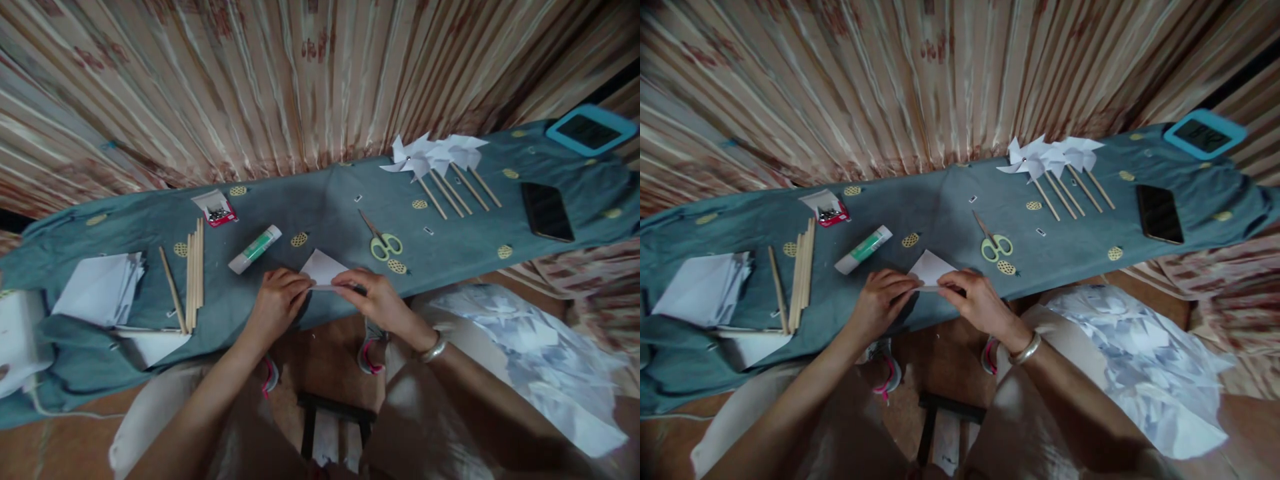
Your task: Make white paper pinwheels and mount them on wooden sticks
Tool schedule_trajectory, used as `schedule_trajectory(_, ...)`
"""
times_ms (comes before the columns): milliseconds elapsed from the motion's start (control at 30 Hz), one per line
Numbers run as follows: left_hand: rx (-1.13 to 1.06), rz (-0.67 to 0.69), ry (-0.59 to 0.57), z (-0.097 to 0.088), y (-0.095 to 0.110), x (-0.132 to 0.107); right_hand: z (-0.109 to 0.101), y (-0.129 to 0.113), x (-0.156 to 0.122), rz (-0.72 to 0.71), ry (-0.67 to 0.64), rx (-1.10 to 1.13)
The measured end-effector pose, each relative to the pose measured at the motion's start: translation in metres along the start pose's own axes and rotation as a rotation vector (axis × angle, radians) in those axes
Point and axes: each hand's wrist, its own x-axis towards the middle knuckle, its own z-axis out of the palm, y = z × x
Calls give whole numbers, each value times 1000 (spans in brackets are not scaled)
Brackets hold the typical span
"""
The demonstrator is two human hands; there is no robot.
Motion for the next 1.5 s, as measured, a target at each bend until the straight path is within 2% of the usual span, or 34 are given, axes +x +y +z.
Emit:
schedule_trajectory(100, -110, -39, 33, 0, -2, -3, -4, 8, 11, 97, 14, 119)
schedule_trajectory(300, -270, -185, 83, 7, -1, -1, 2, 17, 30, 124, 41, 69)
schedule_trajectory(400, -317, -248, 57, 11, 0, 1, -1, 14, 30, 116, 17, 92)
schedule_trajectory(533, -352, -231, -1, 9, 2, -2, -14, 8, 21, 59, -100, 170)
schedule_trajectory(700, -275, -153, -46, 4, 5, -8, -24, 11, 7, -13, -220, 111)
schedule_trajectory(800, -238, -172, -25, 7, 3, -7, -19, 14, 8, -15, -167, 84)
schedule_trajectory(1033, -195, -259, 65, 13, -1, 1, 2, 10, 23, 69, 100, -87)
schedule_trajectory(1233, -218, -363, 115, 13, -2, 8, 6, 6, 28, 152, 169, -201)
schedule_trajectory(1500, -206, -373, 135, 16, -8, 13, 13, 8, 32, 135, 249, -277)
